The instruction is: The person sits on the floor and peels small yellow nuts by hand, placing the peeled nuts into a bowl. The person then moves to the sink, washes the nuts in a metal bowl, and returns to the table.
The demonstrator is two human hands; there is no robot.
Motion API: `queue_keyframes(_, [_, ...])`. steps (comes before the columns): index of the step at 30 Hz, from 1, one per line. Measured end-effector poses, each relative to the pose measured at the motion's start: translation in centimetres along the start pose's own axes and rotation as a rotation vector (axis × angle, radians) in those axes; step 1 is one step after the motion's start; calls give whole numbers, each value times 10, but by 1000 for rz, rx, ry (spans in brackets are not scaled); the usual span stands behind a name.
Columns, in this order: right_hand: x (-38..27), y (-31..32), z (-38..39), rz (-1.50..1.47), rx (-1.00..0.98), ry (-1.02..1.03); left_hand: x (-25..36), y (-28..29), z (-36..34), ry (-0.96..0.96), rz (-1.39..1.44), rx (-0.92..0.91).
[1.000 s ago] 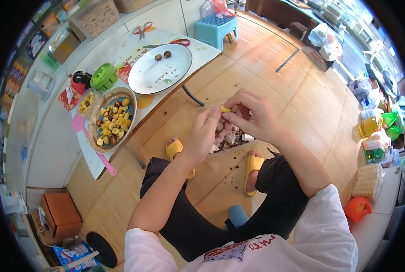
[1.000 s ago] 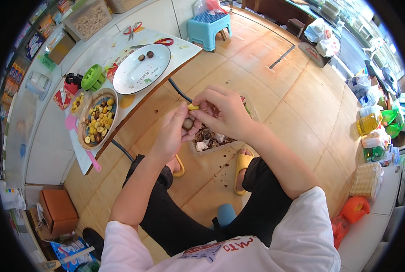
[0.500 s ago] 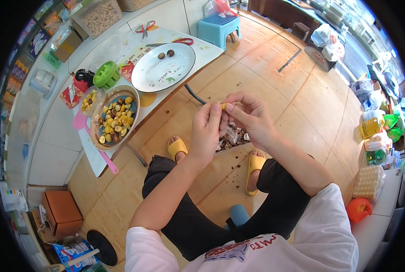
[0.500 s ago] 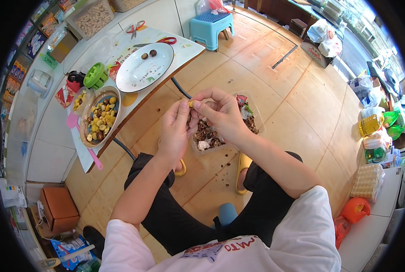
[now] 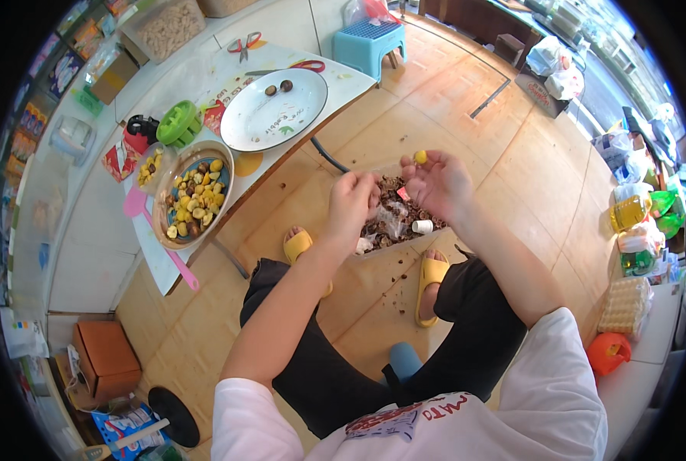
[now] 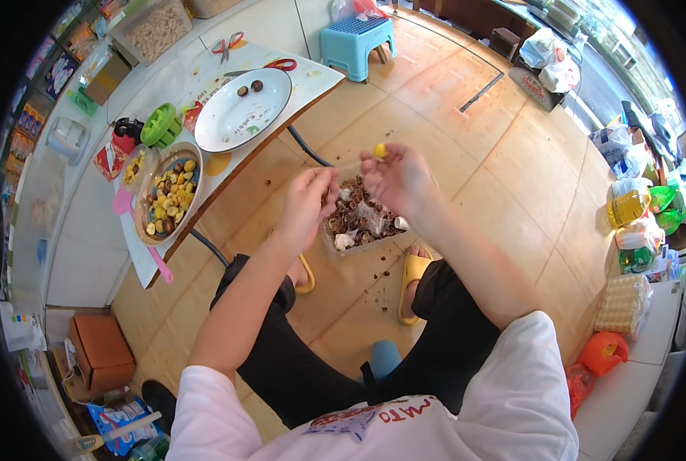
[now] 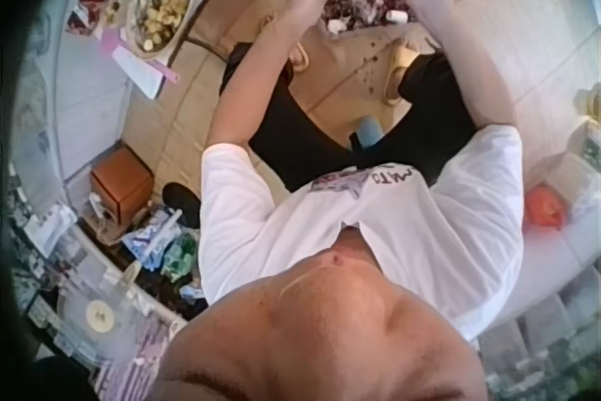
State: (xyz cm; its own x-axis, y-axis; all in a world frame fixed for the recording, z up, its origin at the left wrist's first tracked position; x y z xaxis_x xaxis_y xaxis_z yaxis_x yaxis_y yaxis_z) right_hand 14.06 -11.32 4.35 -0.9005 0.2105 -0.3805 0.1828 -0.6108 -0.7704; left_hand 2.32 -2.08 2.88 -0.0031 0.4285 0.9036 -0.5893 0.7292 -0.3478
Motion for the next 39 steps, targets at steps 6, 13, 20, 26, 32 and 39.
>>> queue_keyframes(6, [-21, 11, -25, 511, -11, 258, -4, 13, -17, 258, 508, -171])
queue_keyframes(13, [8, -46, 37, 1572, -413, 1056, 18, -2, 10, 242, 623, -322])
queue_keyframes(20, [10, -50, 44, 1787, -439, 1137, 32, -20, 28, 247, 422, -332])
queue_keyframes(26, [13, -50, 47, 1712, -209, 1154, 22, -5, 24, -27, -273, -169])
queue_keyframes(32, [16, -51, 42, 1733, -290, 985, 22, -11, 20, -358, -451, -125])
queue_keyframes(39, [14, -48, 48, 1580, -538, 1091, 30, -17, 28, -355, -485, -135])
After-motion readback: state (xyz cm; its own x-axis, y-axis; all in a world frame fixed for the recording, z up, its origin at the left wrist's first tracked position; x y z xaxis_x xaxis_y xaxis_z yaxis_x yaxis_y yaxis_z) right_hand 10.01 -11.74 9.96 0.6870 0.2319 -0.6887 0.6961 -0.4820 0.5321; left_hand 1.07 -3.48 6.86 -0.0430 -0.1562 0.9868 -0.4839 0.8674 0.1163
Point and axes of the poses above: each hand's wrist, its own z-axis away from the middle knuckle, its own y-axis out of the back of the hand, x = y × z, the point moved 4 cm from there along -z, towards the middle knuckle, and after that the axes turned 1 degree about -x, right-handed, at the moved point
